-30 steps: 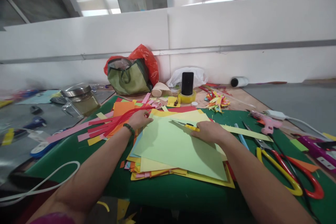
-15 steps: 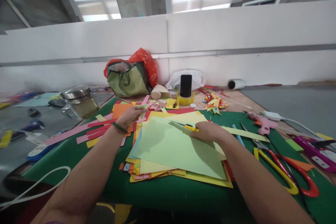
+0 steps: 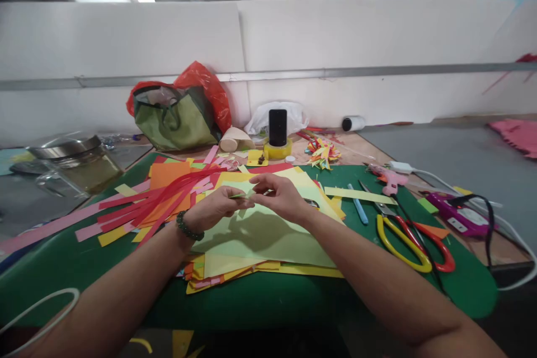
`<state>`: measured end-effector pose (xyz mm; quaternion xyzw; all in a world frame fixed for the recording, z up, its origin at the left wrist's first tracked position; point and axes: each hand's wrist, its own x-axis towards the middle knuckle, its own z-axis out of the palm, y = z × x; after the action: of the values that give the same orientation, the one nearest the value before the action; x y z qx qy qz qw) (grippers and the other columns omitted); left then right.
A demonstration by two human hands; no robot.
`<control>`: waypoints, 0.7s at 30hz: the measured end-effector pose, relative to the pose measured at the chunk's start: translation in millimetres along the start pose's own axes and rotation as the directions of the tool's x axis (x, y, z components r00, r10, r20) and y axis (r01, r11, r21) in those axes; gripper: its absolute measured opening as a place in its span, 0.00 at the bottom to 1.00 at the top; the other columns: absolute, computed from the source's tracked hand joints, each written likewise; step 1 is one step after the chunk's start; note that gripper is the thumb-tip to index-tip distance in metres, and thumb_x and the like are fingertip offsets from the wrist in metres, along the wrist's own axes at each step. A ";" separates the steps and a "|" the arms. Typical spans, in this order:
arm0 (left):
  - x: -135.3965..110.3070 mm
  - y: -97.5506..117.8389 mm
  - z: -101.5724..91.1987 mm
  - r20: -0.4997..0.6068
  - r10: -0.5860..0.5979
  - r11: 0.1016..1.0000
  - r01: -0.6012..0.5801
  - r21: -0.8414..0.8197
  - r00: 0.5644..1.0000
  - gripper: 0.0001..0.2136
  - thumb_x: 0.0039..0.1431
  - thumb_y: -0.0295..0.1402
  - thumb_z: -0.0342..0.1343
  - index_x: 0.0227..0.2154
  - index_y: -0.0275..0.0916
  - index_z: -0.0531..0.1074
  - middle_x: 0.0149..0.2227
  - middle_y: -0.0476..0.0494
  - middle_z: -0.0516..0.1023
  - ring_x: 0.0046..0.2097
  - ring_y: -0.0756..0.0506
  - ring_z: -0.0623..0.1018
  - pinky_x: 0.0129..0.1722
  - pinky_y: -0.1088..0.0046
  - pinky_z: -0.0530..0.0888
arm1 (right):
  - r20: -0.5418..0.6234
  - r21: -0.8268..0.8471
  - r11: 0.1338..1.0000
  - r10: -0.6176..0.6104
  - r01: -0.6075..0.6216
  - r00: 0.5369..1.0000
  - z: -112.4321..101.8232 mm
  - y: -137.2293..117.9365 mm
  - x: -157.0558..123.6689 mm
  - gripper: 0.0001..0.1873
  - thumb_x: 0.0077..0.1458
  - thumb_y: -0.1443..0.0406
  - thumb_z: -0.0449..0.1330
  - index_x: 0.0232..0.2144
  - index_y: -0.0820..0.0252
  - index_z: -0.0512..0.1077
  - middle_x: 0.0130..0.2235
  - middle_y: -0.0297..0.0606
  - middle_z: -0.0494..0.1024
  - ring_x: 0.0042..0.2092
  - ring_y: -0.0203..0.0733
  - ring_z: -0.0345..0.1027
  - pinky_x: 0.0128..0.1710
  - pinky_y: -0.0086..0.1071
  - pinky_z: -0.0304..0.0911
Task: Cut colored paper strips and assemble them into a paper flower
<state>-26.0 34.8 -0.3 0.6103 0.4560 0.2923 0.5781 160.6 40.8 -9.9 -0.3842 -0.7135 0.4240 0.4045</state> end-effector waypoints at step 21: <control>4.0 -12.2 5.6 0.072 -0.019 0.998 0.023 -0.057 0.997 0.23 0.43 0.54 0.62 0.21 0.35 0.69 0.21 0.50 0.68 0.22 0.53 0.68 0.25 0.75 0.66 | 0.003 0.226 0.963 0.147 -0.144 0.989 -1.6 1.4 -1.7 0.23 0.39 0.55 0.68 0.35 0.63 0.72 0.23 0.30 0.72 0.27 0.32 0.63 0.30 0.30 0.59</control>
<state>-22.1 34.9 -13.7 0.5986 0.4330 0.2774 0.6142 163.0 40.2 -11.1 -0.3899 -0.6278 0.5283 0.4181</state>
